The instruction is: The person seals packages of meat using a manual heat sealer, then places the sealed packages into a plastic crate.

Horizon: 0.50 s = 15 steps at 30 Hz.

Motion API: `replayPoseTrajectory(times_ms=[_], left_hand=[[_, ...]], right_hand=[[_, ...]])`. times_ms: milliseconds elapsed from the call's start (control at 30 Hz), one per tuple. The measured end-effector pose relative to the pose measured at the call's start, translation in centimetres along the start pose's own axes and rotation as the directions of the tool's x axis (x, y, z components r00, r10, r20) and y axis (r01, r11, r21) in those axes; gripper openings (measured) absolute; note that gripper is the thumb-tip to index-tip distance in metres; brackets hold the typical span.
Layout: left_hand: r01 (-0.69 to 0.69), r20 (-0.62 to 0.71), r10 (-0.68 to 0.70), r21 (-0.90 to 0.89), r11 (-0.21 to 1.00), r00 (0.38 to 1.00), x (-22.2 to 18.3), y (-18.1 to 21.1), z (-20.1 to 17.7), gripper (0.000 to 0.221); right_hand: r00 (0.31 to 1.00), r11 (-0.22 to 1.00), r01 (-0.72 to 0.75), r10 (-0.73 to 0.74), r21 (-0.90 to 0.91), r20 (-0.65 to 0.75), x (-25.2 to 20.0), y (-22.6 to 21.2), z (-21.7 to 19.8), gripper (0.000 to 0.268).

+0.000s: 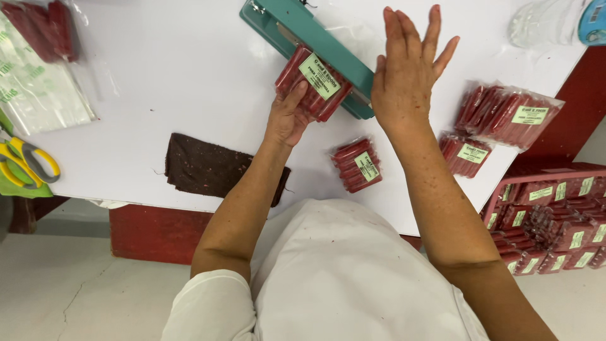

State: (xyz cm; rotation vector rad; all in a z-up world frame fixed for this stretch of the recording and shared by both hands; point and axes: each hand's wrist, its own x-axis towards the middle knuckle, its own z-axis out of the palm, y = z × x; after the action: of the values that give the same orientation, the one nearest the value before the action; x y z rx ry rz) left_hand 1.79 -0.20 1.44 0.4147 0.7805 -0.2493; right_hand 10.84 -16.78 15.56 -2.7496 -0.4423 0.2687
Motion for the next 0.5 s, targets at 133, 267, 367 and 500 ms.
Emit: replayPoseTrajectory(times_ms=[133, 267, 367, 500], left_hand=[[0.0, -0.024, 0.001, 0.031, 1.0, 1.0, -0.3, 0.2, 0.3, 0.059], [-0.016, -0.031, 0.021, 0.141, 0.99, 0.999, -0.3, 0.3, -0.1, 0.054], [-0.083, 0.07, 0.073, 0.152, 0.985, 0.995, -0.5, 0.4, 0.1, 0.054], [-0.036, 0.021, 0.033, 0.163, 0.986, 0.999, -0.6, 0.3, -0.2, 0.048]], right_hand=[[0.998, 0.998, -0.024, 0.021, -0.056, -0.058, -0.1, 1.8, 2.9, 0.078], [0.999, 0.994, -0.01, 0.006, -0.108, -0.032, -0.4, 3.6, 5.9, 0.092], [0.999, 0.994, 0.027, -0.031, -0.107, -0.033, 0.0, 3.4, 5.6, 0.085], [1.0, 0.993, -0.019, 0.018, -0.116, -0.004, 0.1, 4.3, 6.7, 0.078]])
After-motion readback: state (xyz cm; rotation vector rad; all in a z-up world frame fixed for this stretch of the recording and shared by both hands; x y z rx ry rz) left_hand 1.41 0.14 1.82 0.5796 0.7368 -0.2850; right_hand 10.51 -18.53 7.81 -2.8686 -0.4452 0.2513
